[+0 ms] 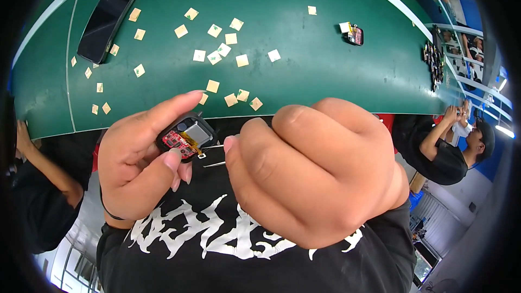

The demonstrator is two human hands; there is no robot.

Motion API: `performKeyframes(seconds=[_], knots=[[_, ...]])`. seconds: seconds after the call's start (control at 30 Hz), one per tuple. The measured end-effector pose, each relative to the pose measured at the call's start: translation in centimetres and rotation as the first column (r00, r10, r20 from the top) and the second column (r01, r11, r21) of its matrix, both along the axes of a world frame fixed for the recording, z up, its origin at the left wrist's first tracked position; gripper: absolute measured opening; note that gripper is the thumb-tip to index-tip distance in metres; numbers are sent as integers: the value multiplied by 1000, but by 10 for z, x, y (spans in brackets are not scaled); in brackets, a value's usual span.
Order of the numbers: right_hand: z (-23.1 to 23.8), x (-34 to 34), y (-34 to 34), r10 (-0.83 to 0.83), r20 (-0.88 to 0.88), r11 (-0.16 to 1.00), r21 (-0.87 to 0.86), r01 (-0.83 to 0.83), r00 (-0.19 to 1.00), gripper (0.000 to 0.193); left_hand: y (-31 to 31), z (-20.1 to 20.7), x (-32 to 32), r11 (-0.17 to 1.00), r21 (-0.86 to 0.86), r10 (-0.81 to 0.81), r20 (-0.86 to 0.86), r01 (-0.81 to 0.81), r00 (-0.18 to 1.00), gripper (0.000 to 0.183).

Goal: Assembling small electronic components and applying labels to smartwatch internals on a factory line.

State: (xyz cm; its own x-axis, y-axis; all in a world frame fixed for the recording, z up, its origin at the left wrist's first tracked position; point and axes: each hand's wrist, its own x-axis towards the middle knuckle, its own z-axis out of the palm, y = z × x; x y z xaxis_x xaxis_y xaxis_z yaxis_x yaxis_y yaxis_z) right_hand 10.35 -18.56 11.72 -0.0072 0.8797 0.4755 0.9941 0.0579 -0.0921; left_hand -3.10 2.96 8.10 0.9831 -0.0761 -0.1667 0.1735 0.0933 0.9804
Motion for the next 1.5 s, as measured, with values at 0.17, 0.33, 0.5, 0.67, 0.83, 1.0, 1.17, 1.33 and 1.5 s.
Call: performKeyframes(seconds=[0.17, 0.33, 0.5, 0.67, 0.83, 1.0, 1.17, 1.33, 1.5], knots=[[-3, -2, 3, 44, -17, 999, -15, -44, 999, 28, -4, -4, 0, 1000, -22, -7, 23, 8, 1000, 54], [-6, -1, 3, 81, -79, 996, -26, -83, 994, 27, -1, -1, 3, 992, -123, -22, -58, 15, 998, 47], [-11, -5, 2, 68, -147, 997, 30, -64, 987, 25, -2, 3, 2, 987, -160, -11, -109, -7, 994, 46], [-12, -8, 3, 83, -135, 996, 34, -79, 987, 25, -2, 3, 0, 989, -146, -10, -111, -7, 994, 45], [-7, -9, 3, 74, -121, 997, 7, -74, 990, 24, -1, 2, -1, 987, -161, -19, -120, -1, 993, 45], [-4, -16, 3, 20, -35, 1000, -11, -20, 999, 27, -3, 4, -1, 986, -164, 4, -134, -26, 991, 45], [-6, -16, 2, 47, -53, 999, -18, -48, 998, 27, -2, 1, -2, 988, -157, -15, -119, -3, 993, 45], [-6, -18, 2, 58, -116, 998, -7, -59, 992, 25, 0, 1, -3, 993, -108, -47, -70, 39, 996, 42], [-4, -16, 0, 95, -143, 995, -14, -98, 985, 24, -1, 0, -3, 994, -102, -33, -29, 30, 999, 41]])
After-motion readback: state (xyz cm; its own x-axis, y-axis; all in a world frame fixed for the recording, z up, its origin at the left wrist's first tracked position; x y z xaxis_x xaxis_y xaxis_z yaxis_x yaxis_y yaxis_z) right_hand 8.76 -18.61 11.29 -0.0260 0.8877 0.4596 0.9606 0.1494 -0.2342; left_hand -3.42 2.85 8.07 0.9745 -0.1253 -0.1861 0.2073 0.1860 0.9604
